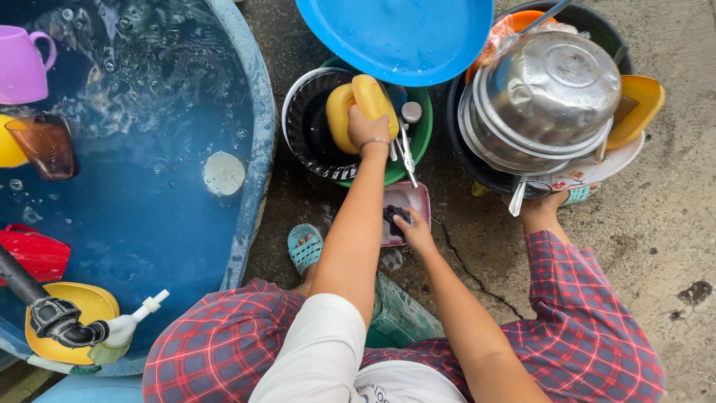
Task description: The person washes various dishes and utensils by scrubbing them with a sponge in a small basin of soapy water and then rinsing them in a large tub of water.
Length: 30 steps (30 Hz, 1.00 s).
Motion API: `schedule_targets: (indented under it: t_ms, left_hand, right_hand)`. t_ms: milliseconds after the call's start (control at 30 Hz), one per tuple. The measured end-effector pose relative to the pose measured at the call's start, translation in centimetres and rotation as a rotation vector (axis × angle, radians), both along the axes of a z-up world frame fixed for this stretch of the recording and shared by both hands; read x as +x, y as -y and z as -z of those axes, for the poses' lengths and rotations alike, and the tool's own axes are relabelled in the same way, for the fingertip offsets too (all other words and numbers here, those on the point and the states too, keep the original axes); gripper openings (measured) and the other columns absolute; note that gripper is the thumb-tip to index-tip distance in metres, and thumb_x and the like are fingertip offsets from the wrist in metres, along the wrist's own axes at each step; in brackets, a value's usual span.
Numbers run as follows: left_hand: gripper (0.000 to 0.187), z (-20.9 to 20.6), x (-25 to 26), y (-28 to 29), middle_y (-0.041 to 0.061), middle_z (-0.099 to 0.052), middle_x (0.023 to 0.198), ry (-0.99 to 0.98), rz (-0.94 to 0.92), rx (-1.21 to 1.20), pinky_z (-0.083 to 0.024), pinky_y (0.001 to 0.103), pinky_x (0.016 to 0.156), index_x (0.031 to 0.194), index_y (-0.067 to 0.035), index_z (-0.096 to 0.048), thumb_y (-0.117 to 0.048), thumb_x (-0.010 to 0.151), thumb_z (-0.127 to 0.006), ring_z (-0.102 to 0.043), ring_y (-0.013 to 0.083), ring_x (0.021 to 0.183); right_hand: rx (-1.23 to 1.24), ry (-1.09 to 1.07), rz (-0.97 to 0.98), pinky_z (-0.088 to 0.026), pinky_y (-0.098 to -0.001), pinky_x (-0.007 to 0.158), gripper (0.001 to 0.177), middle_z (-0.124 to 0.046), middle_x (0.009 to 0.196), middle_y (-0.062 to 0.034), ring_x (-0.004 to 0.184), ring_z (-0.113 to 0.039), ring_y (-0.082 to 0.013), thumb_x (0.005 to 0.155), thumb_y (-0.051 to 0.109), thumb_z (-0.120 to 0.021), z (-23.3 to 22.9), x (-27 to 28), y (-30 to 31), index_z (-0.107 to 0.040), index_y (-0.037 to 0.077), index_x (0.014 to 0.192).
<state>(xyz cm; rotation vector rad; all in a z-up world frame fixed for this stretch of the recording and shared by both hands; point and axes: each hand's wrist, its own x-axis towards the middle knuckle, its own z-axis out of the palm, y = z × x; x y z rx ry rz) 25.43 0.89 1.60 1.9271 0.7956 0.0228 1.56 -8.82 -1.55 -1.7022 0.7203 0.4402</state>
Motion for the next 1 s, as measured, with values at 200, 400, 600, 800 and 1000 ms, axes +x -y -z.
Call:
schedule_targets:
  t_ms: [200, 400, 600, 800, 1000]
  left_hand:
    - [0.06, 0.3, -6.6, -4.8, 0.013, -0.069, 0.12, 0.288, -0.015, -0.871, -0.056, 0.036, 0.093, 0.135, -0.001, -0.055, 0.009, 0.078, -0.072, -0.068, 0.025, 0.105]
    - [0.069, -4.7, -14.4, -5.0, 0.014, -0.065, 0.125, 0.328, 0.087, -1.159, -0.055, 0.037, 0.096, 0.14, -0.004, -0.046, 0.017, 0.079, -0.068, -0.066, 0.0251, 0.11]
    - [0.068, -7.7, -18.1, -4.1, 0.008, -0.062, 0.134, 0.393, 0.214, -1.225, -0.053, 0.033, 0.101, 0.148, -0.002, -0.045, 0.014, 0.085, -0.065, -0.064, 0.0175, 0.118]
    - [0.066, -6.9, -20.7, -5.1, 0.01, -0.065, 0.128, 0.308, 0.309, -1.178, -0.054, 0.031, 0.098, 0.143, 0.003, -0.052, 0.017, 0.08, -0.065, -0.066, 0.018, 0.111]
    - [0.063, -4.8, -21.0, -5.2, 0.007, -0.064, 0.124, 0.253, 0.263, -1.282, -0.054, 0.033, 0.088, 0.144, -0.002, -0.052, 0.009, 0.084, -0.066, -0.063, 0.0172, 0.101]
  right_hand:
    - [0.451, 0.206, 0.177, -0.052, -0.0255, 0.08, 0.023, -0.069, 0.103, -0.0051, 0.091, -0.064, -0.0115, 0.108, 0.022, -0.067, -4.5, -1.0, 4.2, -0.067, 0.001, 0.119]
    - [-0.157, 0.772, -0.225, -0.043, -0.0436, 0.1, 0.035, -0.041, 0.15, -0.0177, 0.133, -0.047, -0.0284, 0.093, 0.014, -0.069, -17.1, 2.4, -0.6, -0.067, 0.008, 0.127]
    - [-0.273, 0.851, -0.26, -0.028, -0.0431, 0.122, 0.043, -0.04, 0.167, -0.014, 0.151, -0.042, -0.0278, 0.103, 0.015, -0.062, -15.3, 5.2, -1.5, -0.061, 0.013, 0.146]
    - [-0.043, 0.555, 0.137, -0.049, -0.032, 0.11, 0.04, -0.063, 0.149, -0.0105, 0.132, -0.063, -0.0227, 0.106, 0.019, -0.058, -15.6, 5.1, -0.4, -0.057, 0.014, 0.146]
    - [-0.464, 0.961, -0.311, -0.046, -0.0379, 0.109, 0.041, -0.061, 0.147, -0.0194, 0.136, -0.057, -0.0298, 0.101, 0.006, -0.061, -14.0, 0.3, -2.5, -0.062, 0.006, 0.142]
